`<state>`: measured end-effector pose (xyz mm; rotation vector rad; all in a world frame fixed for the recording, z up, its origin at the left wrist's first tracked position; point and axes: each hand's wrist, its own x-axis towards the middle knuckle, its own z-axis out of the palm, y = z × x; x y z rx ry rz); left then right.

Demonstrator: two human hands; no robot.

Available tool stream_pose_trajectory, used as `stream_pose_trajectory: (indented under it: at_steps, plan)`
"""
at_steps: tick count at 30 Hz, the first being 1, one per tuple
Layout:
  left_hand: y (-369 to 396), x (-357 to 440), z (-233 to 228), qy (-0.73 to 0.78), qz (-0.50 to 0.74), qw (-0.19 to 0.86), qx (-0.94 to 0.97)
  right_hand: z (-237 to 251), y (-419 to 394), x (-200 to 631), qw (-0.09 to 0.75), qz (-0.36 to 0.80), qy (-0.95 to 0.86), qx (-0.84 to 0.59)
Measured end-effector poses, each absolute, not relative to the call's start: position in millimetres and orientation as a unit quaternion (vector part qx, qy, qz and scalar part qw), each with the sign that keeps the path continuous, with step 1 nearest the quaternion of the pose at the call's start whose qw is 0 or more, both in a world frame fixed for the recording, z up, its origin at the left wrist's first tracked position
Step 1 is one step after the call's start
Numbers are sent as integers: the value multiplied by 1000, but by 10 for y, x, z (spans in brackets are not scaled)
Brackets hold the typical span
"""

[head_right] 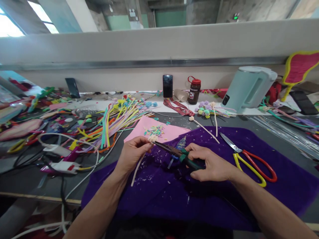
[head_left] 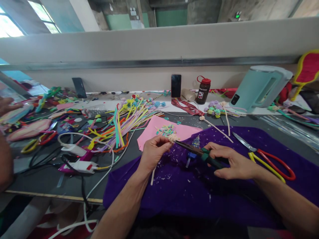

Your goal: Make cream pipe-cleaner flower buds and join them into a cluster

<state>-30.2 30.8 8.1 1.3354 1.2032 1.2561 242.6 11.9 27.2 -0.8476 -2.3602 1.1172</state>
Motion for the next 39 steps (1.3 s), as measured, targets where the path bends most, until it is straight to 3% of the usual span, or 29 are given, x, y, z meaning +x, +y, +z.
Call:
stream_pose_trajectory:
  at_steps: [17, 32, 39]
  plan:
    - [316, -307, 77, 488, 499, 447, 559, 241, 120, 2438, 210, 430, -827, -296]
    - [303, -297, 83, 504, 494, 426, 565, 210, 191, 2473, 180, 574, -741, -298]
    - [319, -293, 90, 497, 501, 437, 558, 262, 162, 2434, 195, 495, -791, -302]
